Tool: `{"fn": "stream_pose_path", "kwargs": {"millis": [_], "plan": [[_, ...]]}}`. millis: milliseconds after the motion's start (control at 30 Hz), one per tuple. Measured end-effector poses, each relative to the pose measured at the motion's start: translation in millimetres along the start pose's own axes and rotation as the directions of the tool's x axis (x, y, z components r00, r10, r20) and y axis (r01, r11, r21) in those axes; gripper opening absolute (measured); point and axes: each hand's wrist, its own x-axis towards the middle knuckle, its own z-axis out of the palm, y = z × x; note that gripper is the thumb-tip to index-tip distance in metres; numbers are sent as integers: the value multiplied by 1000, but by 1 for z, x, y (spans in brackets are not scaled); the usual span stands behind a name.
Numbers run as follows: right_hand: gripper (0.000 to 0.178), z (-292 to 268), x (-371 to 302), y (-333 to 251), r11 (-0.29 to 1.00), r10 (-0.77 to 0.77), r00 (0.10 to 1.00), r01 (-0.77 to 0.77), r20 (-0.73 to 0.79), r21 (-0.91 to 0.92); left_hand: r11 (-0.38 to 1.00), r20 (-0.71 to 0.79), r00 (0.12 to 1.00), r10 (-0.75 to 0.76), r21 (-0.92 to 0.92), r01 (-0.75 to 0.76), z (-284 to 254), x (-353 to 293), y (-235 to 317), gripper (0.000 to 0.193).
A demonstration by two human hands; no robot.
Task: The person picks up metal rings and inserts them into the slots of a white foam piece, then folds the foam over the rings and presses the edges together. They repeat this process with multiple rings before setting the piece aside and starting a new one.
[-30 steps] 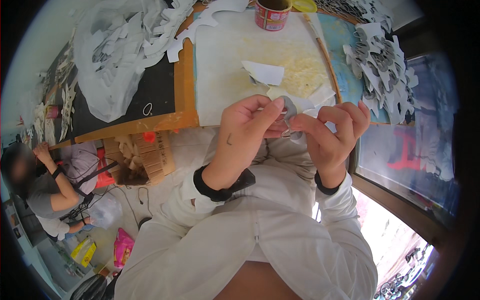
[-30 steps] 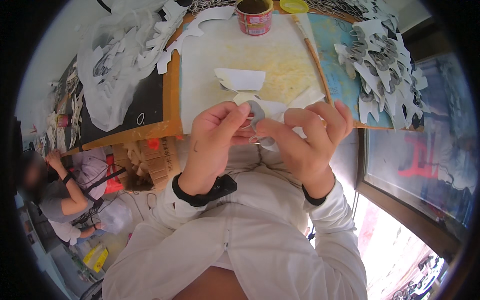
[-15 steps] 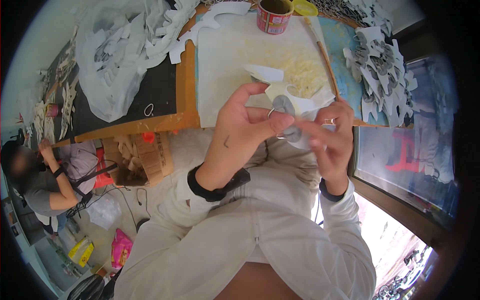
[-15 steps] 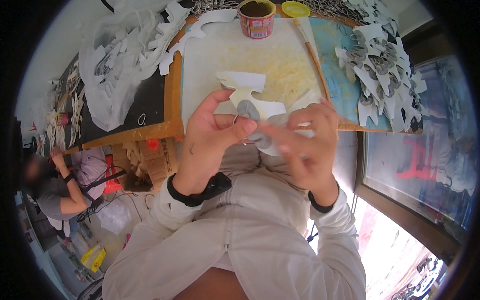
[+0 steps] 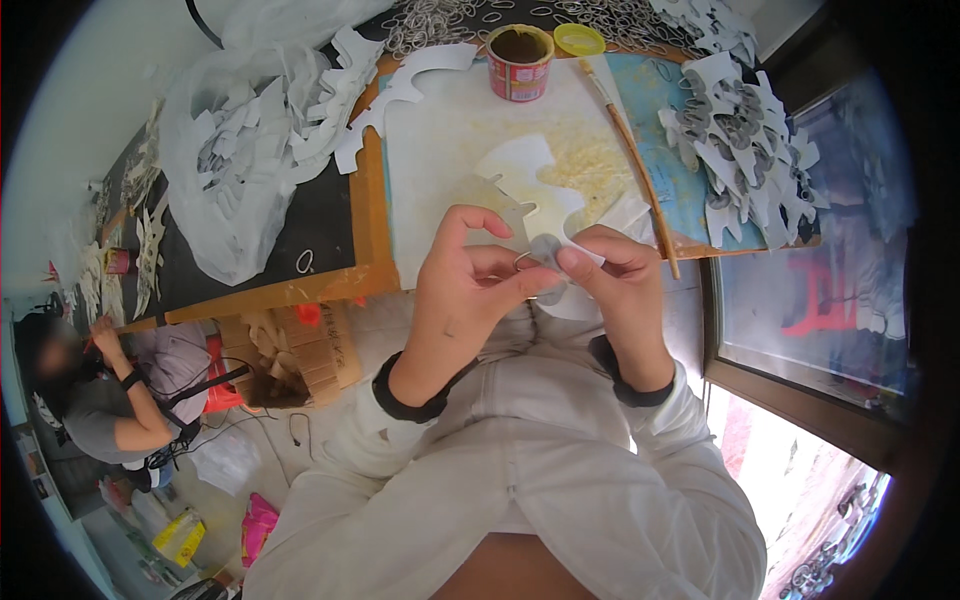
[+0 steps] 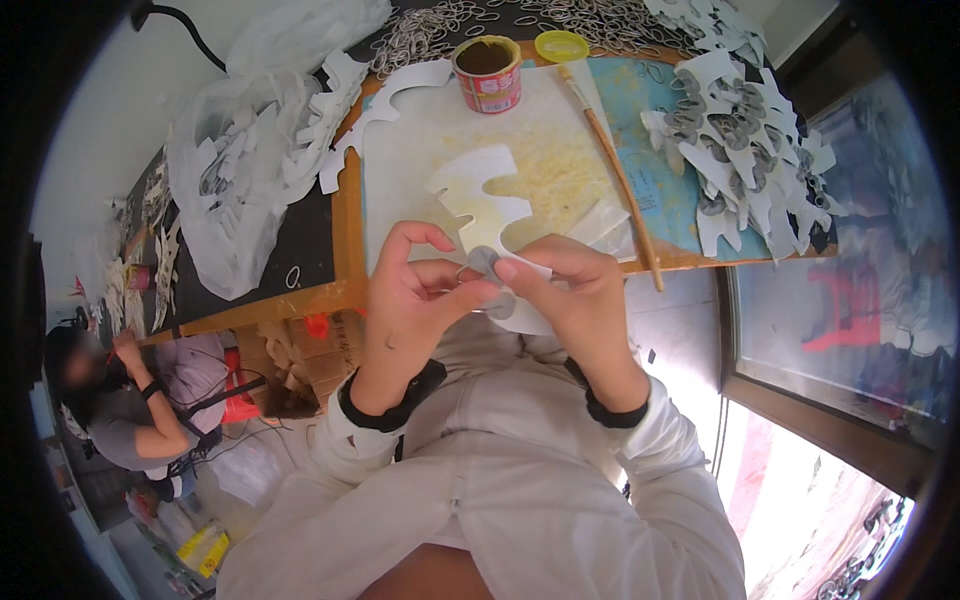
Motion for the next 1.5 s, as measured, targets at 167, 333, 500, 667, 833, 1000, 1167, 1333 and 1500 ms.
{"fn": "stream_pose_path", "kwargs": {"millis": [167, 333, 500, 667, 833, 1000, 1167, 1333, 1500], "plan": [[18, 10, 3, 8, 993, 110, 994, -109, -23, 45, 990, -52, 998, -44, -139, 37, -5, -1, -7, 38], [22, 1, 4, 7, 978, 188, 980, -180, 69, -104, 994, -31, 994, 107, 17, -106, -8, -2, -3, 33], [22, 3, 2, 11, 994, 6, 999, -1, 39, -113, 966, 63, 990, 124, 219, -135, -14, -2, -9, 19], [21, -3, 2, 21, 994, 92, 984, -100, 156, 49, 986, 146, 988, 57, 149, -79, -15, -3, -7, 24], [21, -2, 4, 28, 998, -54, 972, 49, 227, 30, 920, 179, 966, 188, 313, -237, -20, 0, -2, 24], [19, 0, 3, 35, 982, 174, 965, -156, 197, -102, 832, 233, 950, 206, 469, -296, -25, 5, 0, 26], [15, 6, 0, 27, 987, 158, 961, -149, 225, -56, 918, 258, 963, 77, 360, -170, -27, 8, -1, 25], [17, 0, 3, 22, 999, -45, 963, 45, 265, 8, 962, 290, 954, 69, 235, -141, -23, 9, -12, 26], [21, -15, 7, 23, 998, -39, 911, 14, 410, 62, 938, 399, 911, 104, 266, -223, -24, 14, -9, 25]]}}
